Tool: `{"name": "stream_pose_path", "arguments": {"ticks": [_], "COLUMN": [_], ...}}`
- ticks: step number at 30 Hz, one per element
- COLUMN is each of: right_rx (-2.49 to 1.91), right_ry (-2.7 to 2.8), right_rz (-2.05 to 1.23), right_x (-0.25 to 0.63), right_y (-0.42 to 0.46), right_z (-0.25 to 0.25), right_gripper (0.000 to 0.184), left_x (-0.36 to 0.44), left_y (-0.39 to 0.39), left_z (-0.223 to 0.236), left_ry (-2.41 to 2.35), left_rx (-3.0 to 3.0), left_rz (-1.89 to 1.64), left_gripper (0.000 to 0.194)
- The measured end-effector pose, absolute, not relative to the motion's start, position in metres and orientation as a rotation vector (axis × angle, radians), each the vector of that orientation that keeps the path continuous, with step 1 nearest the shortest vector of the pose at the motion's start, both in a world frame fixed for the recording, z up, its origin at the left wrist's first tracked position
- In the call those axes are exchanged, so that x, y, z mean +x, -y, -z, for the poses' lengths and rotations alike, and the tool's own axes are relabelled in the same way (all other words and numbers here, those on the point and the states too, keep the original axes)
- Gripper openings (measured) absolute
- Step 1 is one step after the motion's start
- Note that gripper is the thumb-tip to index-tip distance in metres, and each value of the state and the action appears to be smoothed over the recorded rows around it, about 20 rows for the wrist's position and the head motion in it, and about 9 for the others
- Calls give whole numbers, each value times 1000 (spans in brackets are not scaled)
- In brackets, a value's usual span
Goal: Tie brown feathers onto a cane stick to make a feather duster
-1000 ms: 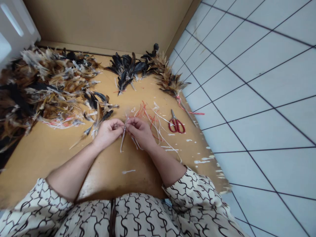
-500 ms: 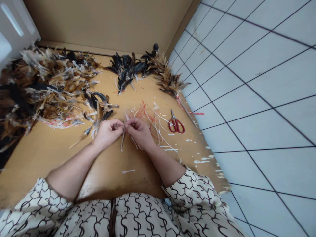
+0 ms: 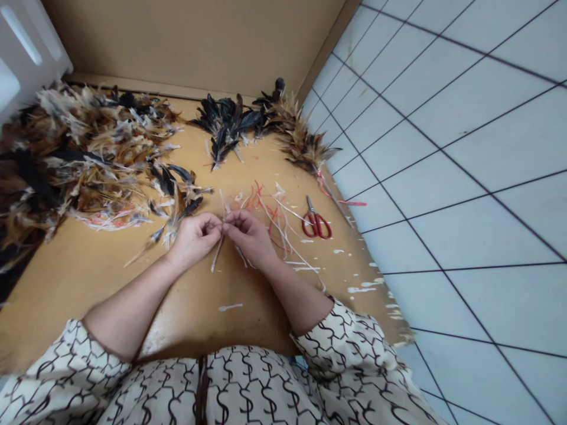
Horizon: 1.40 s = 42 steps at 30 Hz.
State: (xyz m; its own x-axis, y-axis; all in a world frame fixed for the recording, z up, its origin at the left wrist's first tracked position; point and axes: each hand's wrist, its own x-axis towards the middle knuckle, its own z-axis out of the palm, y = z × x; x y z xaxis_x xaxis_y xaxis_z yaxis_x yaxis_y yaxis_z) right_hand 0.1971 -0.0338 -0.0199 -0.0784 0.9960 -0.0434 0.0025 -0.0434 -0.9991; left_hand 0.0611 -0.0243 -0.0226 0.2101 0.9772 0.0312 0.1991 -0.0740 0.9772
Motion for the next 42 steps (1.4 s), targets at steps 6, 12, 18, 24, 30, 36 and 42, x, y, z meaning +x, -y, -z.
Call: {"name": "stream_pose_path", "arguments": {"ticks": [6,12,18,24,30,36,42], "right_rx": [-1245,-1278,-1274,-1209,-1199,-1261,-1219], "right_ry": [1314,1298,1272,1180,1162,1171,1099], "right_rz": [-1242,-1188,-1227,-1352,-1366,-1219,-1324], "right_x": [198,197,197,195,195,194,193], "right_y": [34,33,34,35,36,36,36], "right_z": [19,21,21,22,22,21,20], "right_gripper": [10,10,11,16,20,14,13], "left_x": [61,61,62,62,63,63,63], "left_y": [24,25,27,28,29,30,30], "left_z": [24,24,20,17,17,21,23], "left_ry": [-1159,-1177,-1256,-1259,-1291,-1298,-1304], "left_rx": [1527,1613,1761,1806,1833,1912,1926], "left_rz": [-977,-1008,-1029,-1045,-1036,-1049,-1042], "left_gripper": [9,10,7,7,6,7,8]}}
